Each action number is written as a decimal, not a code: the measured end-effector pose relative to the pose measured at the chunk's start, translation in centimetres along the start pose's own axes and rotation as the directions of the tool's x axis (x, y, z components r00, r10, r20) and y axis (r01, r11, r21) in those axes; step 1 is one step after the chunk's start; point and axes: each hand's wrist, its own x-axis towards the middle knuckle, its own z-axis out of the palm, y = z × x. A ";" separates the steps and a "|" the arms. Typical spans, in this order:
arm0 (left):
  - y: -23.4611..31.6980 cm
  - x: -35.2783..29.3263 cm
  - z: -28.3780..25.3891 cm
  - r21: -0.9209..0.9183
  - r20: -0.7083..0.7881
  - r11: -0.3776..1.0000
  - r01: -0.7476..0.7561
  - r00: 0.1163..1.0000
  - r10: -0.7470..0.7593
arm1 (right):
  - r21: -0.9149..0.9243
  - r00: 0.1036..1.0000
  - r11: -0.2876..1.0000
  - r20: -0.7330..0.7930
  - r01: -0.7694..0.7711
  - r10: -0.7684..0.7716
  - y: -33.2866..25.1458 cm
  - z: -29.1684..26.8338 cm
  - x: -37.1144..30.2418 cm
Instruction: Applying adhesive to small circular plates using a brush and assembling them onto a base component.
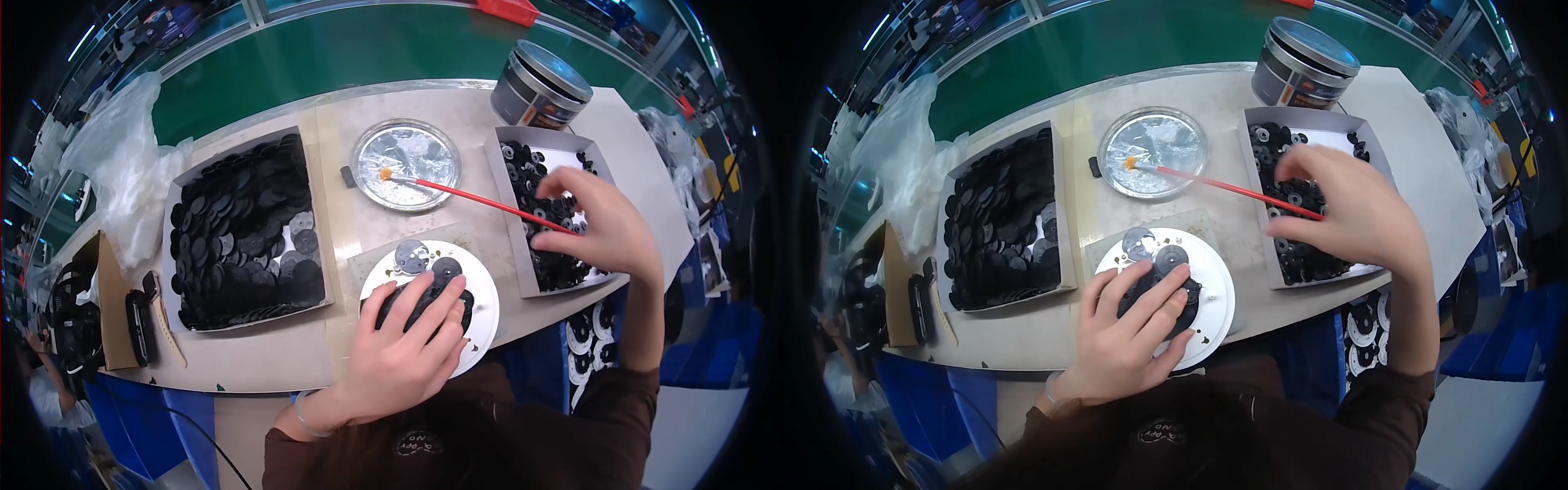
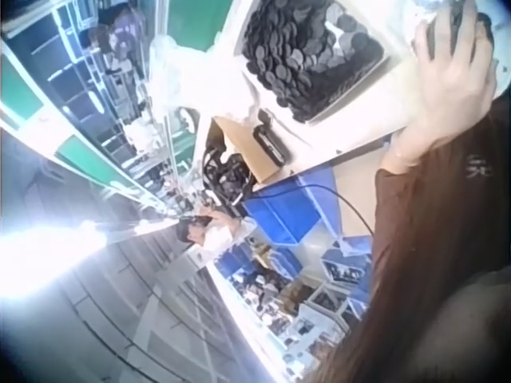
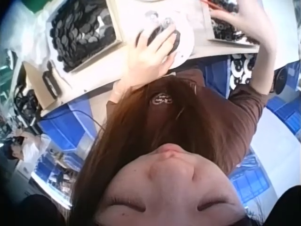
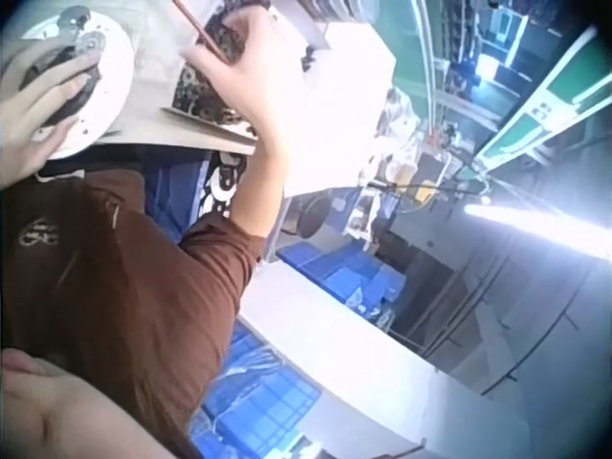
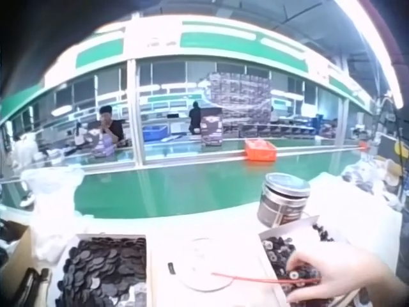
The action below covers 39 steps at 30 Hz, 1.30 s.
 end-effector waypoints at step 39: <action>-0.4 -0.3 0.4 -0.060 -0.098 0.998 0.032 0.994 -0.038 | 0.662 0.899 0.742 -0.382 0.105 0.214 1.3 5.8 9.5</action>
